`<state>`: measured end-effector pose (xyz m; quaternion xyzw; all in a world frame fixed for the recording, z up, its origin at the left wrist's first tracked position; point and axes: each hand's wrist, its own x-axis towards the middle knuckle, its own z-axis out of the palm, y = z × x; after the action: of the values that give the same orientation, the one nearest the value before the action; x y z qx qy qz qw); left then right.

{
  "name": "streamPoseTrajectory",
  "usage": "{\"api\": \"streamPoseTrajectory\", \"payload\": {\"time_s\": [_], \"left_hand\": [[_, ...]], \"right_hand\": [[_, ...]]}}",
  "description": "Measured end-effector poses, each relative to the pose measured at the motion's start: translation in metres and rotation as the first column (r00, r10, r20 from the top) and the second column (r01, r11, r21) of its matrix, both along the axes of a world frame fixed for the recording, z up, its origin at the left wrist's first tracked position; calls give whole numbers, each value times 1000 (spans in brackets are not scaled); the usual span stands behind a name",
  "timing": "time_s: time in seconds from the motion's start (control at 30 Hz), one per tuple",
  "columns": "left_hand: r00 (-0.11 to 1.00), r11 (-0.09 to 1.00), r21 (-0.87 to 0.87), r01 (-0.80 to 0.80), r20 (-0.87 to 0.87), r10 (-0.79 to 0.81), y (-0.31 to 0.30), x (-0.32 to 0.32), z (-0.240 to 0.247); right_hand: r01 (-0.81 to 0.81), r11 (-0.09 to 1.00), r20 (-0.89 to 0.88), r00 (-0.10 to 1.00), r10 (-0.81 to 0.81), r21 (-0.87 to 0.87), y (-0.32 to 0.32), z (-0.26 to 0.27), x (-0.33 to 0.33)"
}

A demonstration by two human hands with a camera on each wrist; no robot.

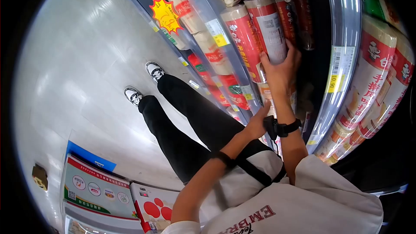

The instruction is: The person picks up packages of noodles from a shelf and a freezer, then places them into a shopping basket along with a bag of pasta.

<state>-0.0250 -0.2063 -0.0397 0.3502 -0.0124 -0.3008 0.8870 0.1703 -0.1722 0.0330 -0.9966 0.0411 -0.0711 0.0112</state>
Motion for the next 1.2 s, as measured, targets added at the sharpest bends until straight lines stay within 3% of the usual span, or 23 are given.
{"api": "streamPoseTrajectory", "payload": {"time_s": [0.07,0.1,0.13,0.23,0.27,0.37,0.47,0.6,0.63,0.67,0.73,0.8,0.83,0.87,0.93,0.97,1.0,1.03,1.07,1.13,1.2], "left_hand": [[960,948,277,-160,268,84,-7,0,2],[976,955,291,-56,217,-8,-13,-3,-1],[978,954,293,-54,209,-8,-1,3,5],[924,862,437,258,148,-352,35,21,6],[925,860,438,262,142,-354,41,24,5],[957,896,444,-6,264,-124,42,20,-1],[954,872,489,35,245,-176,55,33,3],[965,832,551,-69,249,-85,98,58,5],[983,849,514,-126,177,38,117,64,9],[983,845,519,-131,182,41,133,72,12],[862,811,310,-496,64,502,163,92,20],[769,770,120,-627,-64,636,192,108,32],[749,755,65,-652,-99,655,203,111,32],[702,708,16,-706,-117,703,208,113,35],[687,737,109,-667,-291,666,219,101,20],[624,686,109,-719,-334,707,224,91,12],[557,634,115,-765,-375,741,230,77,1],[604,701,127,-702,-414,681,245,66,-3],[546,650,163,-742,-417,727,250,57,-3],[502,659,147,-738,-532,682,265,38,-4],[494,656,161,-738,-534,687,275,27,-2]], "right_hand": [[-13,1000,5,1000,13,15,-4,5,3],[-12,1000,2,1000,12,14,-6,6,4],[-16,999,11,1000,16,40,-7,5,5],[-14,997,13,1000,13,74,-10,3,4],[-16,997,14,1000,16,71,-10,4,4],[-20,997,43,999,17,77,-7,5,3],[-81,995,101,992,75,61,-5,10,5],[-187,982,170,969,180,27,4,18,9],[-251,967,193,951,241,31,5,21,6],[-255,966,199,949,243,36,9,25,3],[-308,945,144,946,292,111,27,35,-5],[-360,905,106,933,344,228,52,42,-17],[-403,878,63,914,400,258,63,46,-24],[-365,824,16,917,398,434,69,43,-35],[-338,765,-216,827,520,549,86,49,-46],[-339,764,-218,825,522,549,78,44,-46],[-362,689,-239,753,613,627,63,35,-44],[-372,608,-245,675,696,702,57,30,-39],[-369,608,-248,675,695,703,51,29,-33],[-271,912,-103,944,315,310,51,25,-14],[-218,948,-173,950,261,233,43,9,-6]]}}
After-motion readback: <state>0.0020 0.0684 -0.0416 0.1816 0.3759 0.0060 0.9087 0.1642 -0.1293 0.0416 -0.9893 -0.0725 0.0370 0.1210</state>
